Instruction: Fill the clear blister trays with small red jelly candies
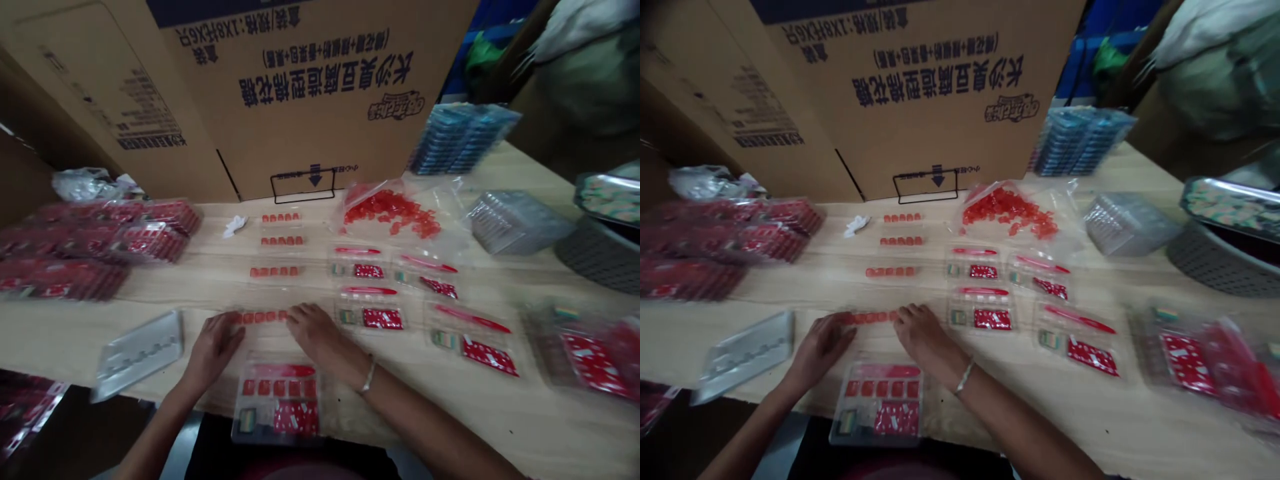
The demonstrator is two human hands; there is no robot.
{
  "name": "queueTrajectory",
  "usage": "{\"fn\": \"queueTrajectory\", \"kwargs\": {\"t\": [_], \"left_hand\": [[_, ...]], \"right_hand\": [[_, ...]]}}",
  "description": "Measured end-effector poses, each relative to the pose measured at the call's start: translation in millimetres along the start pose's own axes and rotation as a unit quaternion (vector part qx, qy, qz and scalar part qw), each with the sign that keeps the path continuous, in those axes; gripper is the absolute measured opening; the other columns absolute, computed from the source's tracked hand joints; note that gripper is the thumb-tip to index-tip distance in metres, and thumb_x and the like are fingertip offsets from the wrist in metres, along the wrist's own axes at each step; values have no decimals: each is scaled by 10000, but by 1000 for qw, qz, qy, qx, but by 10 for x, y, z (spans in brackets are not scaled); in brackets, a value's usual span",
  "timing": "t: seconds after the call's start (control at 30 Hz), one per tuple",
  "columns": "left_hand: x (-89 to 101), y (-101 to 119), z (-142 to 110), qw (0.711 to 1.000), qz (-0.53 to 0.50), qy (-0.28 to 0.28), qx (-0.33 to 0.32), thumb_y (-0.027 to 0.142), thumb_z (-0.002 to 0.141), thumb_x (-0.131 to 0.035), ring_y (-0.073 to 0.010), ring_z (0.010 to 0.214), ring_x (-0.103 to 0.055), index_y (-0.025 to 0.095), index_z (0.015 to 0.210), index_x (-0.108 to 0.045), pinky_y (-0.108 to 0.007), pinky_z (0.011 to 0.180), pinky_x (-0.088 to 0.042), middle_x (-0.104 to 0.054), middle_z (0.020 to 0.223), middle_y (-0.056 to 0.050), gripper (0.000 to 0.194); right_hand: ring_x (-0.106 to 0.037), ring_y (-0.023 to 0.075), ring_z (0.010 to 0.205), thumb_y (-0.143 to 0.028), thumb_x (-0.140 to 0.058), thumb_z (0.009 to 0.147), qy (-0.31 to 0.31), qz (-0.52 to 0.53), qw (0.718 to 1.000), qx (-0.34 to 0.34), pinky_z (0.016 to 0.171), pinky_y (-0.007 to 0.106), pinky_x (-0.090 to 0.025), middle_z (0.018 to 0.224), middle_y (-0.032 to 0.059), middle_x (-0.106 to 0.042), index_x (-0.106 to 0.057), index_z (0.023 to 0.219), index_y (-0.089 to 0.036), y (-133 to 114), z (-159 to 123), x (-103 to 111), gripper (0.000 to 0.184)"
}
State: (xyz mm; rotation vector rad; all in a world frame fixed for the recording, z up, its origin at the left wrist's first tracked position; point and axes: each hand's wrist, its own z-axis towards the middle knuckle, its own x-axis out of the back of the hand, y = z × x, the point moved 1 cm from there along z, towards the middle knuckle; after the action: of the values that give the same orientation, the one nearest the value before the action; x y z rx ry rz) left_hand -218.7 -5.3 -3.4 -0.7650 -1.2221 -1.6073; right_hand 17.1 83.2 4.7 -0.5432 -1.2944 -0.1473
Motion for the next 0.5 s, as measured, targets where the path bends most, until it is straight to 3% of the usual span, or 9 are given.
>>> {"fn": "queueTrajectory", "kwargs": {"t": [0.13,0.23,0.3,0.4,0.5], "left_hand": [[-20,-174,11,999,-4,-29,-28,448,816,-562,-250,898,-629,208,1046,-588,-386,755,-535,-690,957,-70,333],[-23,-219,-8,998,4,-44,-45,482,765,-616,-262,919,-636,211,1079,-578,-369,737,-545,-687,980,-71,417],[-26,-208,18,997,6,-44,-69,442,803,-578,-248,905,-644,217,1067,-581,-347,733,-547,-680,979,-66,347],[-24,-101,101,992,-1,16,-125,297,886,-488,-199,851,-654,219,1026,-587,-296,727,-539,-668,955,-55,188],[-34,155,205,981,-25,95,-168,168,882,-498,-160,799,-653,214,1025,-582,-251,714,-526,-668,918,-41,172]], "right_hand": [[-519,203,873,-86,-489,905,-26,-38,998,43,736,334,-424,946,103,-607,-607,837,-114,1,224,-106,139],[-518,202,863,-101,-517,893,-12,-47,995,88,734,328,-424,931,90,-608,-601,818,-120,15,201,-67,114],[-522,197,863,-129,-520,898,5,-48,994,101,752,326,-431,931,79,-612,-593,825,-130,27,134,20,104],[-535,188,898,-145,-502,904,60,-42,993,96,799,328,-445,961,69,-622,-583,831,-149,31,-59,190,108],[-508,226,1105,-241,-532,891,157,-2,984,82,920,368,-440,1115,97,-607,-585,907,-154,12,-384,326,103]]}}
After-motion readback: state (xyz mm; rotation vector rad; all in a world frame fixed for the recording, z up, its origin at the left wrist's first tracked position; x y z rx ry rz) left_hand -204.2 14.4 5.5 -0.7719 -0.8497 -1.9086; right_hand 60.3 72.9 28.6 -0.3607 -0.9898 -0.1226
